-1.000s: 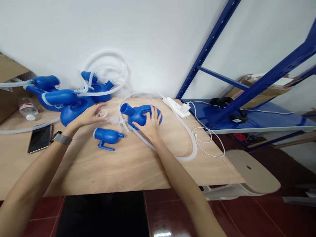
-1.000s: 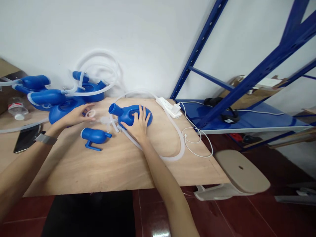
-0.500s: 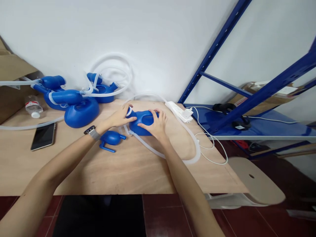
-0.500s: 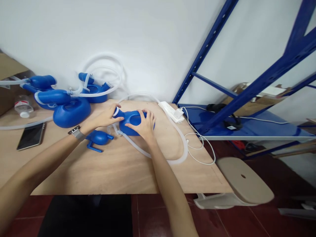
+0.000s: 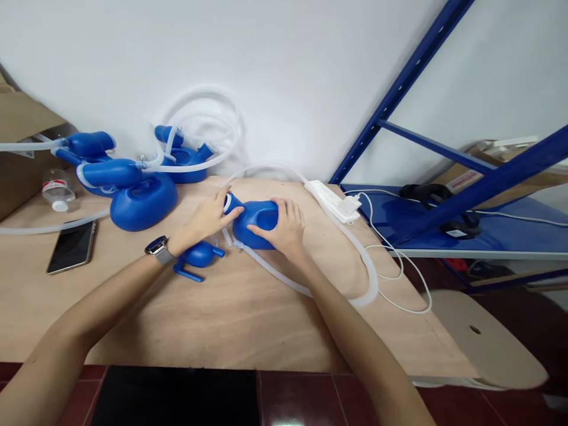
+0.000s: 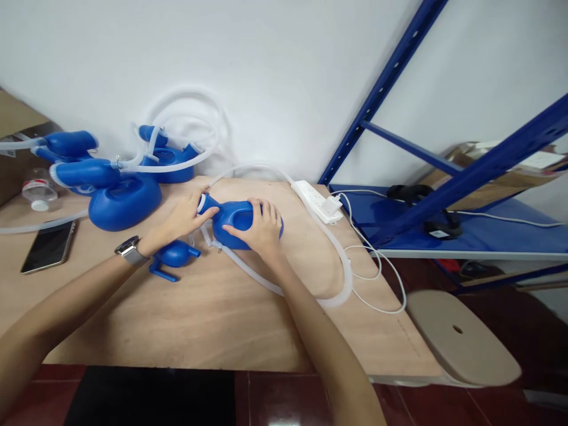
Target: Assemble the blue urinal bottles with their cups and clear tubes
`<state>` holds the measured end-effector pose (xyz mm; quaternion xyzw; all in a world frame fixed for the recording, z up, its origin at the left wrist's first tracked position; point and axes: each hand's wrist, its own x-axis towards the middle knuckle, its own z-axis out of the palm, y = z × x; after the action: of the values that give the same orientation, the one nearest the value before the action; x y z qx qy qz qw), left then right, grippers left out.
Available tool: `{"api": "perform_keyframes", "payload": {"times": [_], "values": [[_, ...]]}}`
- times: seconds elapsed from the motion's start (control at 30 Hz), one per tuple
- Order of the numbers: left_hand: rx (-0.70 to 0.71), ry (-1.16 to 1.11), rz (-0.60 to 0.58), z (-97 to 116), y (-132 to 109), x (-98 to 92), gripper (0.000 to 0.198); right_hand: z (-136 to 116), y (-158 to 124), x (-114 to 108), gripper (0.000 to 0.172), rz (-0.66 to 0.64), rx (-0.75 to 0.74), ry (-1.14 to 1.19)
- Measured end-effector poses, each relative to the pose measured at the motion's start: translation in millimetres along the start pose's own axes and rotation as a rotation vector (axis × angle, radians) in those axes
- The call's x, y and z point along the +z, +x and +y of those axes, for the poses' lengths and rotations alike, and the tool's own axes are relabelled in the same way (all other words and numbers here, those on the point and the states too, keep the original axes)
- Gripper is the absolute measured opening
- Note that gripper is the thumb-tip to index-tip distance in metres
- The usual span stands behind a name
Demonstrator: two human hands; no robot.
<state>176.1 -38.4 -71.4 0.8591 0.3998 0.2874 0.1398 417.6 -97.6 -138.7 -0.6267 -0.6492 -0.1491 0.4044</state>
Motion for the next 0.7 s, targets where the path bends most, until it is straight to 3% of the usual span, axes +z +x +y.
{"api": "perform_keyframes", "payload": {"times": [0.2, 0.47, 0.7], "values": [[0.117, -0.151, -0.08, -6.4, 10.9, 3.1, 0.084, 1.3, 2.3, -2.3, 0.094, -0.01, -0.009, -0.008], [0.158, -0.367, -0.092, -15.2, 18.6, 15.5, 0.092, 1.5, 3.1, -1.6, 0.094, 0.009, -0.007, 0.016], [0.224, -0.406, -0.216, -20.8, 26.1, 6.0, 0.081, -1.4, 3.8, -3.8, 0.091, 0.015, 0.037, 0.046]]}}
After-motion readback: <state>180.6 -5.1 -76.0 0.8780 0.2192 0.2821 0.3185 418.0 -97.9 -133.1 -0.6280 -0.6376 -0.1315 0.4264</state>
